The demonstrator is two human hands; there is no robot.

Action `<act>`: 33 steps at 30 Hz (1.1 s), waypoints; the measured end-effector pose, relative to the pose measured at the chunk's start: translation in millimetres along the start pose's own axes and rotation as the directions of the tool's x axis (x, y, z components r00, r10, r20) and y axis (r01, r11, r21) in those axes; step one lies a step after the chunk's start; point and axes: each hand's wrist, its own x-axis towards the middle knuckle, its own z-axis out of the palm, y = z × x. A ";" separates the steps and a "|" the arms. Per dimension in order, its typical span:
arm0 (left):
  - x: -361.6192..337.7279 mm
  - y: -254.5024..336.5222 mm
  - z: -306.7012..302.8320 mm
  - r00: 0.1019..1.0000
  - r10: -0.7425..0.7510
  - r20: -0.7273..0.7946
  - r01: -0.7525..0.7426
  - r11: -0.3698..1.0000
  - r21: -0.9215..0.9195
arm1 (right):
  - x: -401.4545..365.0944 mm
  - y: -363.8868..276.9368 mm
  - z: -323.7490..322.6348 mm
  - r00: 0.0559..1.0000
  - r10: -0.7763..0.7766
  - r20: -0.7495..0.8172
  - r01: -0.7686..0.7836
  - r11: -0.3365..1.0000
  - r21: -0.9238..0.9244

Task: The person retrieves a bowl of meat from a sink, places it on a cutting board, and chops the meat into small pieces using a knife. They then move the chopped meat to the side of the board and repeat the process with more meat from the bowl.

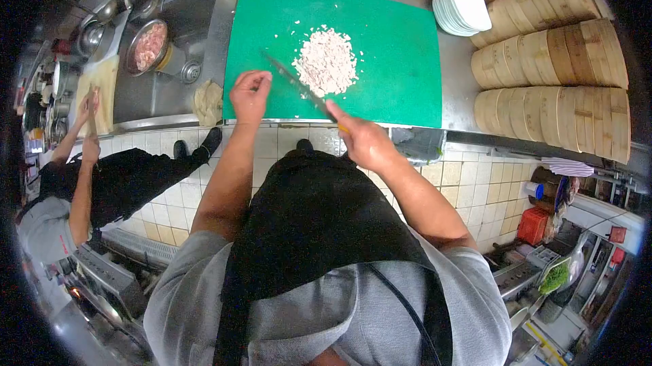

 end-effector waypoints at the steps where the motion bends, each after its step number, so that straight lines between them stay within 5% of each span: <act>1: 1.9 -4.8 -5.2 1.000 0.000 0.002 0.000 1.000 0.000 | -2.0 1.2 1.7 1.000 0.002 -0.001 -0.002 1.000 0.001; 3: 6.5 -22.0 -15.2 0.995 -0.017 -0.098 0.011 0.998 -0.062 | -6.4 10.6 6.1 0.964 0.107 0.245 -0.110 0.994 -0.003; 5: 9.6 -39.9 -27.1 0.992 -0.045 -0.121 0.027 0.989 -0.143 | -5.5 22.3 6.2 0.964 0.091 0.249 -0.087 0.996 -0.027; 8: 14.9 -57.5 -45.4 0.980 -0.083 -0.179 0.059 0.989 -0.136 | 4.7 35.5 -0.3 0.991 0.127 0.035 -0.127 0.992 -0.004; 12: 13.3 -47.2 -59.7 0.965 -0.141 -0.220 0.100 0.977 -0.186 | 5.8 25.6 -6.2 0.997 0.078 0.017 -0.079 0.995 0.054; 14: 14.8 -38.5 -63.0 0.952 -0.163 -0.258 0.115 0.975 -0.193 | 4.0 22.4 -0.7 0.976 -0.007 0.216 -0.013 0.996 0.092; 18: 17.6 -34.0 -62.4 0.950 -0.149 -0.273 0.101 0.978 -0.183 | 15.7 33.3 -9.3 0.954 0.064 0.294 -0.094 0.992 0.089; 21: 16.0 -42.6 -54.1 0.971 -0.202 -0.126 0.169 0.957 -0.234 | 31.2 57.0 -30.8 0.981 0.163 0.103 -0.163 0.987 -0.014; 23: 10.6 -10.1 -36.9 0.983 0.178 0.042 -0.181 0.914 0.363 | 36.8 59.0 -45.5 0.980 0.174 0.097 -0.172 0.985 -0.028; 25: 8.7 10.5 -21.9 0.931 0.135 0.339 -0.282 0.856 0.434 | 34.3 60.5 -54.4 0.979 0.183 0.093 -0.180 0.983 -0.044; 28: 3.0 33.1 14.6 0.830 0.044 0.556 -0.423 0.699 0.576 | 18.2 64.1 -59.8 0.981 0.191 -0.003 -0.189 0.970 0.152; 31: 18.3 43.2 47.9 0.786 -0.055 0.616 -0.426 0.673 0.604 | -6.2 76.7 -56.7 0.904 0.426 -0.033 -0.387 0.848 0.363; 33: 32.1 48.9 68.0 0.776 -0.044 0.630 -0.447 0.666 0.597 | -26.8 85.3 -50.6 0.812 0.584 0.006 -0.467 0.642 0.609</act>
